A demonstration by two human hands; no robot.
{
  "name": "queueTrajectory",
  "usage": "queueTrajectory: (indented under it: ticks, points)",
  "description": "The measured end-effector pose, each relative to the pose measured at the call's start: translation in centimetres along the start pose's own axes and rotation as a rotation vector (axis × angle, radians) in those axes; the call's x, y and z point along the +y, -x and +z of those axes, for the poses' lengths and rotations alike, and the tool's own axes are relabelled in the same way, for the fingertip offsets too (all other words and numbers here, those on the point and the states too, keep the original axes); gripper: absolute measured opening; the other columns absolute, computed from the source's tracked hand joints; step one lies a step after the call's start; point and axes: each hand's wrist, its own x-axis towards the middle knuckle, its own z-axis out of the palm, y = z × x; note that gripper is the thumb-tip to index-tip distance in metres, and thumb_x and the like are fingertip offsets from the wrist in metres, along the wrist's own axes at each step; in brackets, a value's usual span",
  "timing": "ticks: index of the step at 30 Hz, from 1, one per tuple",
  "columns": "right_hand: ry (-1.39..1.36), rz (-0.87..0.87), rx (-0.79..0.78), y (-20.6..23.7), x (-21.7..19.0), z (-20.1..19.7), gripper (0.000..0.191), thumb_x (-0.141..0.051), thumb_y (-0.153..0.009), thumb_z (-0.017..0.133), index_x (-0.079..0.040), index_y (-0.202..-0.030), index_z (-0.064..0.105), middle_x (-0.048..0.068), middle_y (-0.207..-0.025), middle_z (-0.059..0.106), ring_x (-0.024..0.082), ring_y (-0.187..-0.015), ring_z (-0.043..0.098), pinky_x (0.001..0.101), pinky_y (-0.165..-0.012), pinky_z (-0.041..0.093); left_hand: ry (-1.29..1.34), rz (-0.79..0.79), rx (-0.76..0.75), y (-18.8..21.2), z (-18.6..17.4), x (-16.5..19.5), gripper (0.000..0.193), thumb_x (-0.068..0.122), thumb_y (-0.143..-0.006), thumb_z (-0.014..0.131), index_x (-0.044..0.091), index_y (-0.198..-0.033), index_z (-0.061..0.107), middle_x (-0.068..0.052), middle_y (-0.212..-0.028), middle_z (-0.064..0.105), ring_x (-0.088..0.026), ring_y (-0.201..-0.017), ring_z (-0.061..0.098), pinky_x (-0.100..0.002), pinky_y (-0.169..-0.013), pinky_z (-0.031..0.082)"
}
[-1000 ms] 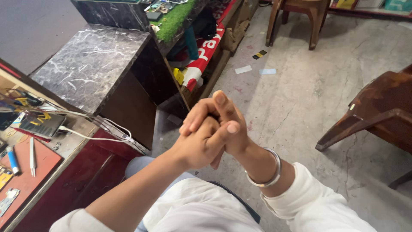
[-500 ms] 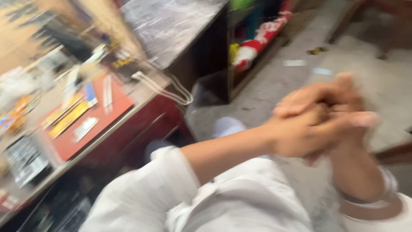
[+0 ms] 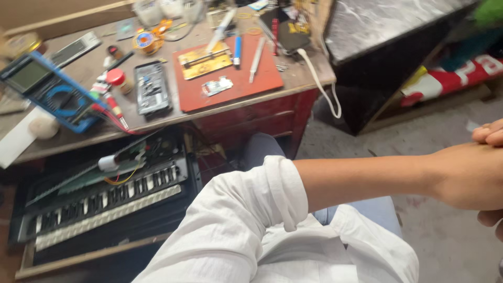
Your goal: The person takes a smartphone from a glass display counter and carries it to a repair workbench. They handle a disassembled phone body, lift the motherboard with tweezers, and reposition small components on the mat. They then hold the assembled phone, press its screen, and plug a charging cable into it while testing.
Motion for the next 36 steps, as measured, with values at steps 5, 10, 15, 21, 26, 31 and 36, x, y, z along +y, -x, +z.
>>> queueTrajectory:
  ticks: [5, 10, 15, 21, 26, 31, 36]
  points:
    - [0.039, -0.027, -0.196, -5.9, 0.0, 4.7, 0.055, -0.041, -0.115, 0.038, 0.006, -0.092, 0.057, 0.025, -0.092, 0.066, 0.035, -0.082, 0.068, 0.0404, -0.075, 0.056, 0.220, -0.078, 0.156, 5.3, -10.3, 1.8, 0.030, 0.037, -0.105, 0.048, 0.011, -0.110, 0.063, -0.005, -0.093, 0.077, -0.017, -0.089, 0.071, -0.033, -0.079, 0.057]
    - [0.047, -0.062, -0.424, -11.7, 0.4, 11.2, 0.050, -0.035, -0.116, 0.039, 0.006, -0.094, 0.056, 0.025, -0.092, 0.066, 0.034, -0.081, 0.068, 0.0386, -0.073, 0.056, 0.485, -0.140, 0.183, 14.3, -20.5, 8.1, 0.065, 0.061, -0.110, 0.028, 0.007, -0.136, 0.052, -0.002, -0.072, 0.075, -0.011, -0.061, 0.074, -0.023, -0.057, 0.059]
    - [-0.145, 0.051, -0.684, -14.1, 0.5, 18.2, 0.045, -0.031, -0.117, 0.041, 0.007, -0.096, 0.056, 0.026, -0.095, 0.065, 0.035, -0.085, 0.069, 0.0391, -0.074, 0.058, 0.421, -0.400, 0.488, 21.0, -25.5, 16.3, 0.093, 0.071, -0.104, 0.031, 0.002, -0.053, 0.069, -0.009, -0.053, 0.070, -0.015, -0.047, 0.071, -0.026, -0.046, 0.061]
    - [-0.356, 0.267, -0.916, -11.9, 1.5, 24.7, 0.034, -0.023, -0.109, 0.047, 0.006, -0.097, 0.061, 0.025, -0.096, 0.070, 0.029, -0.081, 0.069, 0.0352, -0.068, 0.057, 0.351, -0.563, 0.665, 27.0, -26.1, 21.7, 0.090, 0.071, -0.103, 0.031, 0.001, -0.063, 0.072, -0.012, -0.064, 0.075, -0.015, -0.052, 0.068, -0.027, -0.052, 0.059]
    - [-0.538, 0.403, -1.026, -10.7, 2.9, 27.4, 0.032, -0.022, -0.108, 0.050, 0.005, -0.097, 0.062, 0.020, -0.095, 0.069, 0.021, -0.080, 0.067, 0.0300, -0.068, 0.057, 0.320, -0.672, 0.694, 29.3, -25.6, 23.0, 0.089, 0.068, -0.104, 0.027, 0.002, -0.068, 0.075, -0.009, -0.068, 0.075, -0.013, -0.059, 0.069, -0.025, -0.056, 0.057]
    - [-0.566, 0.402, -0.925, -13.2, 3.9, 26.5, 0.031, -0.023, -0.108, 0.051, 0.002, -0.094, 0.061, 0.020, -0.095, 0.070, 0.021, -0.079, 0.068, 0.0297, -0.067, 0.057, 0.320, -0.647, 0.667, 27.6, -27.2, 20.6, 0.088, 0.066, -0.107, 0.028, 0.003, -0.067, 0.074, -0.008, -0.066, 0.074, -0.013, -0.056, 0.068, -0.024, -0.052, 0.056]
    - [-0.564, 0.375, -0.769, -17.3, 4.4, 21.8, 0.031, -0.024, -0.107, 0.054, 0.002, -0.093, 0.062, 0.020, -0.092, 0.071, 0.022, -0.075, 0.068, 0.0311, -0.064, 0.056, 0.423, -0.624, 0.655, 22.5, -28.0, 16.2, 0.075, 0.056, -0.108, 0.040, 0.002, -0.067, 0.071, -0.009, -0.065, 0.072, -0.015, -0.055, 0.066, -0.027, -0.053, 0.056]
